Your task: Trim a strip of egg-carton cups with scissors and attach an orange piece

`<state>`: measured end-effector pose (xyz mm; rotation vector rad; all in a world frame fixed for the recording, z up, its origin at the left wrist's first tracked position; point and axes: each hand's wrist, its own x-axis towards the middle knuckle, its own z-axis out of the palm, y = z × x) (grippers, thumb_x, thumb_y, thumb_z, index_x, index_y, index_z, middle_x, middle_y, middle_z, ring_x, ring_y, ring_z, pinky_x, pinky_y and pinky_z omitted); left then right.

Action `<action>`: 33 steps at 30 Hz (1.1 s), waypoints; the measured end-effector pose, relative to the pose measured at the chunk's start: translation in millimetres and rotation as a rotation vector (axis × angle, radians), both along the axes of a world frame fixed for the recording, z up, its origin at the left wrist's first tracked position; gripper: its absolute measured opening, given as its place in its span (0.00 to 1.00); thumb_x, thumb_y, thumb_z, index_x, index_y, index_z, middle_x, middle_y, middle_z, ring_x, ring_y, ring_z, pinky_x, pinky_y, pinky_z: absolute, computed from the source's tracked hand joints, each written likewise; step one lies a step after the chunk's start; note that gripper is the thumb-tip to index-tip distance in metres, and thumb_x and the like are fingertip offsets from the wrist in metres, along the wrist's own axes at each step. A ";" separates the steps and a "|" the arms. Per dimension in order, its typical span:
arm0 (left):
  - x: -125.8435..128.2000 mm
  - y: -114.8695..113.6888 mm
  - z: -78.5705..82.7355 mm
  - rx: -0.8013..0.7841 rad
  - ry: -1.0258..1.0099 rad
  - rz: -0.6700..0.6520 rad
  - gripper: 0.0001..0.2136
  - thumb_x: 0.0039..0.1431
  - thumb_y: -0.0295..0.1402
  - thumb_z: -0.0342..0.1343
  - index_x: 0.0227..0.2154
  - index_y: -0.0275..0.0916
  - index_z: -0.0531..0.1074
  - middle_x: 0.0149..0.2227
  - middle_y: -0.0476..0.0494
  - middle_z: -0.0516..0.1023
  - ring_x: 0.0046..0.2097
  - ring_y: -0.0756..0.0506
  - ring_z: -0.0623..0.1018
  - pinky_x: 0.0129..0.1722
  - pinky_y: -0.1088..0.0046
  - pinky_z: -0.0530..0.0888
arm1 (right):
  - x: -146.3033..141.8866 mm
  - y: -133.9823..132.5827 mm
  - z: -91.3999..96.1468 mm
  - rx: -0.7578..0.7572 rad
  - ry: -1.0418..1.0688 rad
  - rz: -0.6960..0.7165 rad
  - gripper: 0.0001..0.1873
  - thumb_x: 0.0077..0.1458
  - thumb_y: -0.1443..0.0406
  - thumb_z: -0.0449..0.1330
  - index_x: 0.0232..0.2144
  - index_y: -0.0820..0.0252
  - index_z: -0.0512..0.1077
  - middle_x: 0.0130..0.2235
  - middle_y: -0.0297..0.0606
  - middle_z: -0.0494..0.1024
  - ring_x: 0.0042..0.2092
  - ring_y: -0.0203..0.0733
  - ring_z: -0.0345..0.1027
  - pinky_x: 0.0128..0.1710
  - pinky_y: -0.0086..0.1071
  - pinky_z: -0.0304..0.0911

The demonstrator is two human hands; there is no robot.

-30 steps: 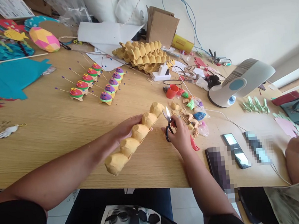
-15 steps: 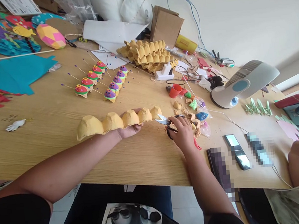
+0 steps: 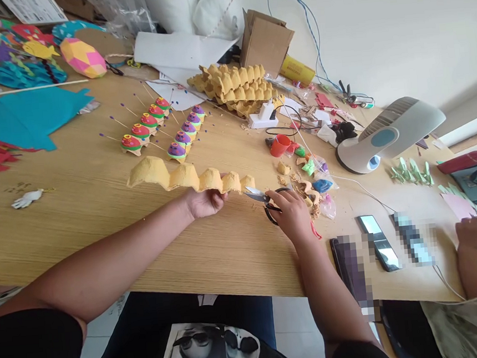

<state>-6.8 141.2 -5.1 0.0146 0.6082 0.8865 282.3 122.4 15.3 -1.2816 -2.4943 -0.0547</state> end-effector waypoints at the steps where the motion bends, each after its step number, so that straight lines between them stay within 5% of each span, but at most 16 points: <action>1: -0.3 0.3 1.2 -0.013 -0.007 -0.008 0.11 0.70 0.39 0.55 0.48 0.41 0.77 0.25 0.45 0.76 0.22 0.48 0.77 0.14 0.83 0.69 | 0.4 -0.1 0.2 0.004 0.002 0.007 0.15 0.65 0.68 0.63 0.53 0.55 0.78 0.40 0.40 0.84 0.45 0.50 0.74 0.46 0.39 0.64; 13: -0.6 0.4 3.3 -0.062 -0.073 -0.032 0.11 0.70 0.37 0.55 0.49 0.42 0.78 0.25 0.44 0.77 0.21 0.47 0.79 0.14 0.83 0.71 | 1.0 -2.8 2.0 0.005 -0.021 -0.049 0.12 0.63 0.72 0.62 0.46 0.54 0.79 0.36 0.37 0.84 0.41 0.47 0.75 0.39 0.36 0.59; 33: 0.9 1.4 -6.4 -0.036 -0.028 0.038 0.14 0.69 0.29 0.56 0.55 0.44 0.77 0.30 0.44 0.83 0.28 0.44 0.84 0.18 0.81 0.74 | -4.3 -7.8 -0.1 -0.227 -0.047 -0.199 0.10 0.60 0.67 0.62 0.44 0.53 0.77 0.35 0.36 0.85 0.34 0.45 0.74 0.32 0.33 0.51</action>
